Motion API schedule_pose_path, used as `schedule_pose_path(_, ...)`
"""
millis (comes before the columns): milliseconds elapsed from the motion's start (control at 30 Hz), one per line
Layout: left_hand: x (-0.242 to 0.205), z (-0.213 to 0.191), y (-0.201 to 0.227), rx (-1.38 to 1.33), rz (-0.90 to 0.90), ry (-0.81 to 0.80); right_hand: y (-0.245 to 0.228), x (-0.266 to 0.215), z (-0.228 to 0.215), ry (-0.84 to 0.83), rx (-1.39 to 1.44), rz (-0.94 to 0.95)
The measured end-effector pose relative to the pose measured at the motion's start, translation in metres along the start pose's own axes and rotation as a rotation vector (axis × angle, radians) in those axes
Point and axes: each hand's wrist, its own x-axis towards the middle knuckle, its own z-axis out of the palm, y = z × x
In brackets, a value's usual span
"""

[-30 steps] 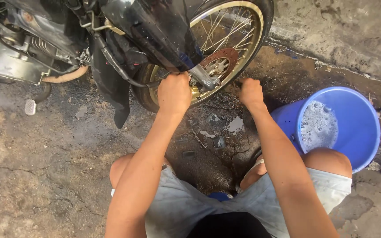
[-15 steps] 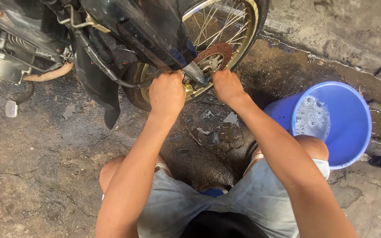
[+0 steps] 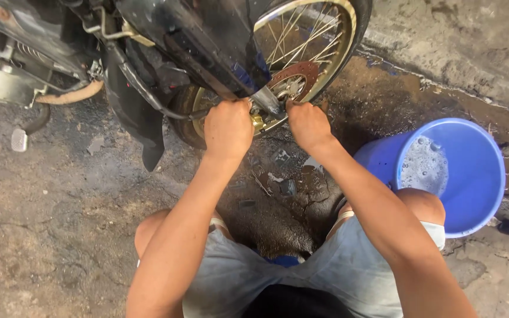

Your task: Washing the front wheel and brake assembly of a motorcycle using a sponge and soapy water

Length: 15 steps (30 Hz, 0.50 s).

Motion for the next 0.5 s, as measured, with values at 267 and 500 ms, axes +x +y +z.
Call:
schedule_pose_path(267, -0.002, 0.01, -0.004, 0.065, -0.058, -0.037, -0.034, -0.021, -0.028, 0.073, -0.039, -0.021)
schedule_pose_path(500, -0.002, 0.003, 0.002, -0.008, -0.086, -0.033, -0.022, -0.008, -0.011, 0.099, -0.199, -0.029)
